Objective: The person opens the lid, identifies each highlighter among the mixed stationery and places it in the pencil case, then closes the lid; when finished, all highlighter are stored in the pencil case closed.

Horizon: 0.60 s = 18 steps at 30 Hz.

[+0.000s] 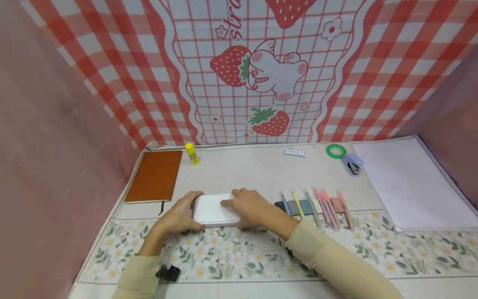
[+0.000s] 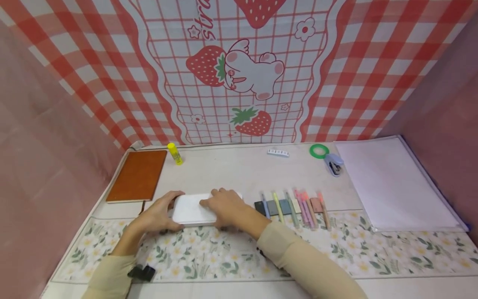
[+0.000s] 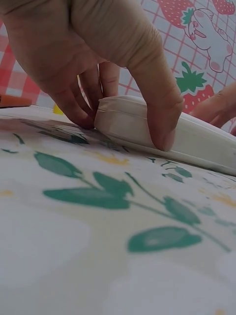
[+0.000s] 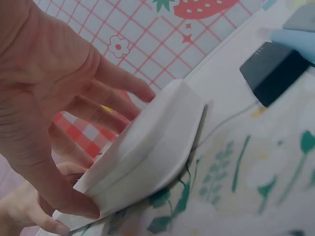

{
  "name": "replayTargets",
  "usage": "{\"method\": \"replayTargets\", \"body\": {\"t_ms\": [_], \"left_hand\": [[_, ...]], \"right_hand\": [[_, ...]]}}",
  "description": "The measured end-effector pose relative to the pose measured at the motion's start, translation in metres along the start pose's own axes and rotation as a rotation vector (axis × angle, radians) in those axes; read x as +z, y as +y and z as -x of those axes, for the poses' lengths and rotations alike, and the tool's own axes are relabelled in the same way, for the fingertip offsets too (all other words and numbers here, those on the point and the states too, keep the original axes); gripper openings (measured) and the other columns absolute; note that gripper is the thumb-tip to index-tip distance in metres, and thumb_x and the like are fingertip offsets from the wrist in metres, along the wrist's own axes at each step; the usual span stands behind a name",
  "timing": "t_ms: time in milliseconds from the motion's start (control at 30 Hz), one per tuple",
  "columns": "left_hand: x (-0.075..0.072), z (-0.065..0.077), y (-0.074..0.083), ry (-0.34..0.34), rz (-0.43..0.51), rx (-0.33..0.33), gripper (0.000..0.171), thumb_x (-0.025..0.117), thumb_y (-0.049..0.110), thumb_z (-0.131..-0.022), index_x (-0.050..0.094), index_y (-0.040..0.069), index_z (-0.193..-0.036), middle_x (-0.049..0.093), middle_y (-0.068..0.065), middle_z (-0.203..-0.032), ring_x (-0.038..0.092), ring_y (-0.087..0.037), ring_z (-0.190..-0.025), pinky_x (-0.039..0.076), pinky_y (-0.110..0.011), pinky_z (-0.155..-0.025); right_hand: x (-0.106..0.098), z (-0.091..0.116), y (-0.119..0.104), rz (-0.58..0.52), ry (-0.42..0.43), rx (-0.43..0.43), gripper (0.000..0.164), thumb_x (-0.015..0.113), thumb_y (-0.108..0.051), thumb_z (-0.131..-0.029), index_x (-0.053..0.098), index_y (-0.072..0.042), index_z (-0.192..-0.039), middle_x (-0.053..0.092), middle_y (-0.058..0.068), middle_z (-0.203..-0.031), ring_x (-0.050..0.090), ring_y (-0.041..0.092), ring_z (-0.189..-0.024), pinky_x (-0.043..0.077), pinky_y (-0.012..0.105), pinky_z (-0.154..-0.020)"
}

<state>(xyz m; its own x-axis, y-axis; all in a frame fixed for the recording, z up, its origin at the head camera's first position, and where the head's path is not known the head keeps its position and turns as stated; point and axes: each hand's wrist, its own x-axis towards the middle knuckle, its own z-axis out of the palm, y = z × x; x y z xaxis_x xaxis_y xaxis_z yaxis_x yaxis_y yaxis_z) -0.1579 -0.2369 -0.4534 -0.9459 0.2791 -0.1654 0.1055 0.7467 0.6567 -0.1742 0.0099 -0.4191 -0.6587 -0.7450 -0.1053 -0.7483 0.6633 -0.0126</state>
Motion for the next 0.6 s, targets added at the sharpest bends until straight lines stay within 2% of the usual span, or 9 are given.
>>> {"method": "replayTargets", "body": {"t_ms": [100,233,433,600], "left_hand": [[-0.001,0.0,0.0,-0.002,-0.005,0.002,0.099,0.091,0.021,-0.054,0.04,0.009,-0.139,0.049,-0.006,-0.131,0.05,-0.024,-0.114,0.045,-0.046,-0.096],[-0.002,0.0,0.0,-0.002,-0.006,0.014,0.098,0.09,0.02,-0.055,0.04,0.009,-0.139,0.05,-0.006,-0.129,0.051,-0.024,-0.112,0.047,-0.044,-0.094],[-0.003,0.001,-0.002,-0.001,-0.013,0.029,0.099,0.09,0.021,-0.056,0.039,0.009,-0.14,0.05,-0.006,-0.13,0.051,-0.024,-0.113,0.047,-0.044,-0.094],[-0.004,0.001,-0.003,-0.001,0.004,0.054,0.098,0.091,0.021,-0.056,0.04,0.008,-0.14,0.049,-0.007,-0.132,0.05,-0.026,-0.116,0.044,-0.047,-0.098]], "right_hand": [[-0.003,-0.002,0.0,0.018,-0.022,-0.002,0.077,0.08,-0.049,-0.068,0.049,-0.034,-0.137,0.058,0.004,-0.11,0.059,0.019,-0.094,0.055,0.034,-0.07],[-0.008,-0.007,0.002,0.023,-0.061,-0.007,0.081,0.08,-0.05,-0.066,0.048,-0.033,-0.138,0.059,0.003,-0.109,0.059,0.018,-0.091,0.055,0.033,-0.073],[-0.015,-0.014,0.006,0.006,-0.084,-0.074,0.079,0.082,-0.048,-0.063,0.054,-0.028,-0.134,0.062,0.001,-0.106,0.059,0.016,-0.089,0.054,0.031,-0.076],[-0.023,-0.018,0.018,-0.142,-0.094,-0.07,0.071,0.081,-0.044,-0.063,0.061,-0.026,-0.128,0.065,-0.003,-0.117,0.06,0.018,-0.101,0.052,0.033,-0.087]]}}
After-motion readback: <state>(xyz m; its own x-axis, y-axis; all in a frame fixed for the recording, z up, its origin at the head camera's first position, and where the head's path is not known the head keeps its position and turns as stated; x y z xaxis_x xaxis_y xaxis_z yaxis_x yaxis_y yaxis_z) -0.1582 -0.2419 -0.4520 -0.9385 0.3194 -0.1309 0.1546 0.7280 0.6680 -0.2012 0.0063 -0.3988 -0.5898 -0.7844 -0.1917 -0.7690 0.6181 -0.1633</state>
